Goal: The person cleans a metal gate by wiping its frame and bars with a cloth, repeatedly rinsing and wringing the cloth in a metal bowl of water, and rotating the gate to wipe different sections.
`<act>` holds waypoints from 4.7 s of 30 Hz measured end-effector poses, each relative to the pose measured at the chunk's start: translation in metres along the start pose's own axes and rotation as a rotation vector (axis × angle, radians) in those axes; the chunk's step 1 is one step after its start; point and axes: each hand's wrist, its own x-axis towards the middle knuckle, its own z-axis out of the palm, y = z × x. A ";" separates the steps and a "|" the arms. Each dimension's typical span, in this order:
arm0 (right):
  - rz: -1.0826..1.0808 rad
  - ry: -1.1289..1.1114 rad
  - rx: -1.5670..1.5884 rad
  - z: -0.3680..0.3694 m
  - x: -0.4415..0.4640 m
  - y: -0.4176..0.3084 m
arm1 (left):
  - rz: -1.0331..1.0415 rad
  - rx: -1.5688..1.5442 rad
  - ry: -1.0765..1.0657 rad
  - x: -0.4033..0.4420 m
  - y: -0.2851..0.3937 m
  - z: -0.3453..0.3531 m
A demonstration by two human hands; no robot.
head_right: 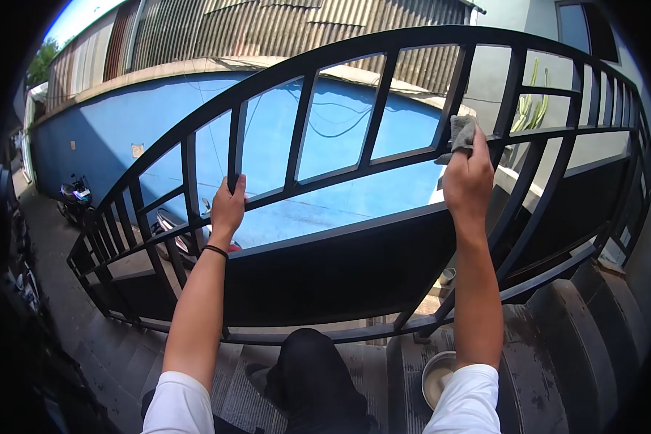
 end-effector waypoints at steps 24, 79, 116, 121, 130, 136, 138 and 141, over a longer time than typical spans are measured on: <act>-0.933 0.078 -0.071 0.230 -0.017 -0.153 | 0.036 0.042 -0.019 0.002 -0.007 -0.001; -0.215 0.334 -0.449 -0.042 0.308 0.055 | 0.112 -0.087 0.098 0.005 -0.023 0.015; -0.166 0.410 0.187 -0.064 0.213 0.063 | 0.135 -0.156 0.104 0.011 -0.034 0.018; 0.071 0.008 1.313 -0.088 0.118 0.087 | 0.143 -0.177 0.065 0.012 -0.031 0.014; 0.863 -0.498 1.404 -0.101 -0.083 0.136 | 0.154 -0.111 0.021 0.026 -0.038 0.010; 1.157 -0.609 0.787 -0.127 -0.176 0.184 | 0.143 -0.132 -0.075 0.045 -0.048 0.007; 1.178 -0.578 0.601 -0.144 -0.199 0.192 | 0.138 -0.011 -0.096 0.058 -0.056 0.004; 1.161 -0.660 0.295 -0.162 -0.234 0.215 | 0.160 0.104 -0.083 0.077 -0.074 0.007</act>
